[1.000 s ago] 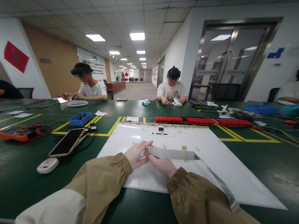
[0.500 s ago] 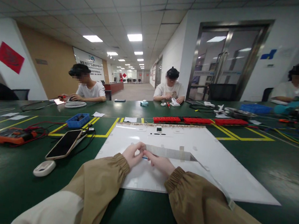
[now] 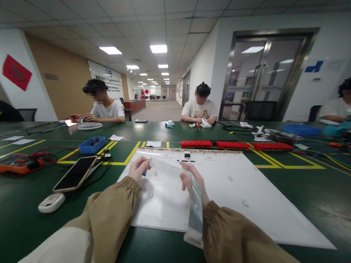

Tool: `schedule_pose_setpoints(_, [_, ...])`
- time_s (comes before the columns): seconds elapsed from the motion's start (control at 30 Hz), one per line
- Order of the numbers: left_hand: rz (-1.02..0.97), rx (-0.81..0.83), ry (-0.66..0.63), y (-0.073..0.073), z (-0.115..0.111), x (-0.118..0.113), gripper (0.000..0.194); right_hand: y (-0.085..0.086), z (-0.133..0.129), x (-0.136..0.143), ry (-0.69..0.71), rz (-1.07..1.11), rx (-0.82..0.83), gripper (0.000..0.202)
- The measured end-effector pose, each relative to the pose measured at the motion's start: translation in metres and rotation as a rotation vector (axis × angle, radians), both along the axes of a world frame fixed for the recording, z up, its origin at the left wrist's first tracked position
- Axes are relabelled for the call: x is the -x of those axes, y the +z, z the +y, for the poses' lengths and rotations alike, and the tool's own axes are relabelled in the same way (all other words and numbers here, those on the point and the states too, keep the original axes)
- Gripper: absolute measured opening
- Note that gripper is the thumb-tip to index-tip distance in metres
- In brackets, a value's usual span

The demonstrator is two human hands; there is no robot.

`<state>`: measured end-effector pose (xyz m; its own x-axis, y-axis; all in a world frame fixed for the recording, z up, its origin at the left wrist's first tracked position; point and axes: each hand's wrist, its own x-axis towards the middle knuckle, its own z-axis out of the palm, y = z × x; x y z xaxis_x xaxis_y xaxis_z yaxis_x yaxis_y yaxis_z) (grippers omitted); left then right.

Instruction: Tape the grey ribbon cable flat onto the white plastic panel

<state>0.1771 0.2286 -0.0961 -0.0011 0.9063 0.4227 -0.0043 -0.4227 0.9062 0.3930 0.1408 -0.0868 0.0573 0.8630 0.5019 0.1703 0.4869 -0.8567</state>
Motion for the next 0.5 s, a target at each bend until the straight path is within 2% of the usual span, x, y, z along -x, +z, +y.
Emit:
schedule_pose_setpoints(0.13, [-0.025,0.032,0.041,0.001,0.009,0.016,0.029,0.002,-0.003,-0.001,-0.019,-0.046,-0.049,0.040])
schedule_pose_setpoints(0.3, [-0.062,0.073,0.061,-0.001,0.016,0.019,0.036,0.004,-0.006,-0.001,-0.053,0.014,-0.011,0.043])
schedule_pose_setpoints(0.4, [-0.070,0.103,0.019,-0.002,0.017,0.020,0.039,0.002,-0.002,-0.001,-0.072,0.037,0.032,0.044])
schedule_pose_setpoints(0.5, [-0.080,0.149,-0.079,-0.003,0.015,0.019,0.043,0.000,0.004,-0.002,-0.113,0.089,0.073,0.043])
